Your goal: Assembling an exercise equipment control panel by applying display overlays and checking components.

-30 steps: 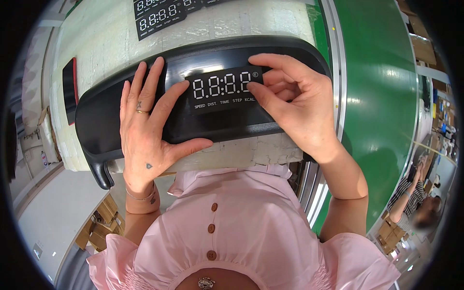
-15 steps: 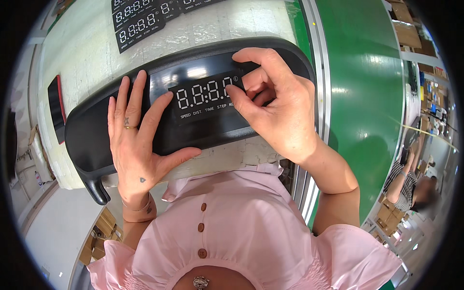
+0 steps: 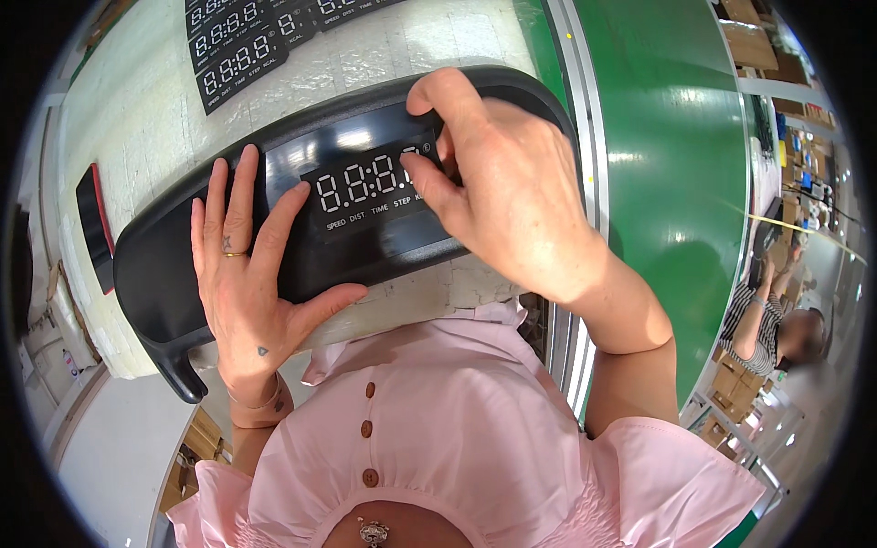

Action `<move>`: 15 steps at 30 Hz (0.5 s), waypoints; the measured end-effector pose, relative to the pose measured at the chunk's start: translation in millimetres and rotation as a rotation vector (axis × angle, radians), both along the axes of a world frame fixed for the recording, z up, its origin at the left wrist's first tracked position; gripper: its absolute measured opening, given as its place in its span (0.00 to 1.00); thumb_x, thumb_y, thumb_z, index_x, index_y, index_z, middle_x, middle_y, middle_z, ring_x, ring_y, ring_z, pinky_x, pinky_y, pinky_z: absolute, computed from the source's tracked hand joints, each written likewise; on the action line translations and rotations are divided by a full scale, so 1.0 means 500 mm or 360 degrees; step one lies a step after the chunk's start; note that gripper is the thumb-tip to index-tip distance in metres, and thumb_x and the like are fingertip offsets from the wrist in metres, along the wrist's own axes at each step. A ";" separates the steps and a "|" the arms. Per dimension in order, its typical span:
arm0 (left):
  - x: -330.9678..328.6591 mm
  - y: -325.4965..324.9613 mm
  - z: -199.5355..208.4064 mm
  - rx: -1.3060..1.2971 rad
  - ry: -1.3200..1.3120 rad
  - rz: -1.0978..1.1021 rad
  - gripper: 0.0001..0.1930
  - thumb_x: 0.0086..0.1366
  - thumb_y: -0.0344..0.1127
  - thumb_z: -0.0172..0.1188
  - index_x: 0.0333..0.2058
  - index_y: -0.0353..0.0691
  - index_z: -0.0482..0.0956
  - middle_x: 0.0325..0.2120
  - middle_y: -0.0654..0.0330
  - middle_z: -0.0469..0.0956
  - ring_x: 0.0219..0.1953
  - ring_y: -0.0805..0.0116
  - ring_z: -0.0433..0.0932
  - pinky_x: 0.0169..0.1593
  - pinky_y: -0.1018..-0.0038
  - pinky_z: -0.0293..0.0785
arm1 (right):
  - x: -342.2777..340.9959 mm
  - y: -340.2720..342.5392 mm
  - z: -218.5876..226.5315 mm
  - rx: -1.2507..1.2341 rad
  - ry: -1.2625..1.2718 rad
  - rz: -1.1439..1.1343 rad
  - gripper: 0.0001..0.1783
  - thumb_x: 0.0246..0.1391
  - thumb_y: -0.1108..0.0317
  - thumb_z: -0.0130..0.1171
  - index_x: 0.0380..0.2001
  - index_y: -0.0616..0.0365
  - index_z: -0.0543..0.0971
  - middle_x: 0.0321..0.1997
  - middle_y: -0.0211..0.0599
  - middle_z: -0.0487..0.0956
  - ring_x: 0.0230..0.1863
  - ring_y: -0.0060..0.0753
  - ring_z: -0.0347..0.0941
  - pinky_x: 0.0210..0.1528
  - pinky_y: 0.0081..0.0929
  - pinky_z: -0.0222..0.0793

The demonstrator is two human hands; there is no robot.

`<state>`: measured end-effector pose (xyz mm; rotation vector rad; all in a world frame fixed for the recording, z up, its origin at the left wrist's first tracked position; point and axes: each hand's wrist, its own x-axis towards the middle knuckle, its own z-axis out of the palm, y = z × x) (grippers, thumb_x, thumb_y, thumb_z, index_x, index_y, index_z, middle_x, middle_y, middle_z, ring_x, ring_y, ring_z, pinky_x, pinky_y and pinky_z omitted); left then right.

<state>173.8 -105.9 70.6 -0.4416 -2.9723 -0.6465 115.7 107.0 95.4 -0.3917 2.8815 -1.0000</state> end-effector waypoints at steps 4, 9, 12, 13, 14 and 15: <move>0.001 0.001 0.002 0.0022 0.0006 0.0020 0.40 0.32 0.60 0.71 0.47 0.46 0.79 0.61 0.51 0.63 0.64 0.45 0.58 0.64 0.48 0.50 | -0.031 0.038 0.001 0.0276 0.0108 -0.0028 0.29 0.32 0.62 0.75 0.39 0.56 0.72 0.24 0.33 0.71 0.33 0.38 0.68 0.34 0.34 0.65; 0.014 -0.013 0.002 0.0094 0.0097 -0.0151 0.30 0.35 0.55 0.72 0.39 0.47 0.83 0.58 0.52 0.68 0.62 0.45 0.60 0.62 0.52 0.56 | -0.025 0.077 -0.042 0.0175 0.0487 0.0235 0.39 0.32 0.56 0.75 0.51 0.56 0.71 0.51 0.41 0.71 0.55 0.48 0.63 0.58 0.38 0.59; 0.020 -0.015 -0.003 0.0141 0.0182 -0.0226 0.25 0.37 0.51 0.72 0.36 0.47 0.84 0.55 0.54 0.71 0.60 0.44 0.63 0.59 0.55 0.61 | -0.010 0.067 -0.046 0.0257 0.0295 0.0295 0.49 0.31 0.45 0.72 0.58 0.54 0.67 0.58 0.46 0.68 0.64 0.53 0.56 0.67 0.44 0.46; 0.019 -0.016 -0.006 0.0165 0.0210 -0.0289 0.23 0.38 0.49 0.72 0.35 0.46 0.84 0.53 0.55 0.73 0.59 0.44 0.64 0.57 0.57 0.64 | -0.008 0.056 -0.045 0.0254 0.0291 0.0283 0.49 0.31 0.45 0.72 0.58 0.54 0.67 0.58 0.46 0.68 0.64 0.53 0.56 0.67 0.44 0.46; 0.018 -0.017 -0.010 0.0161 0.0205 -0.0300 0.23 0.38 0.49 0.72 0.35 0.46 0.84 0.53 0.55 0.73 0.59 0.44 0.64 0.57 0.57 0.64 | -0.010 0.042 -0.044 0.0272 0.0332 0.0372 0.49 0.30 0.46 0.72 0.57 0.54 0.68 0.57 0.46 0.68 0.63 0.52 0.57 0.66 0.45 0.47; 0.014 -0.017 -0.017 0.0218 0.0261 -0.0315 0.22 0.38 0.46 0.72 0.34 0.44 0.83 0.53 0.57 0.74 0.59 0.46 0.65 0.55 0.58 0.65 | -0.013 0.029 -0.044 0.0288 0.0372 0.0461 0.48 0.30 0.46 0.73 0.56 0.55 0.69 0.57 0.46 0.68 0.62 0.51 0.59 0.65 0.45 0.48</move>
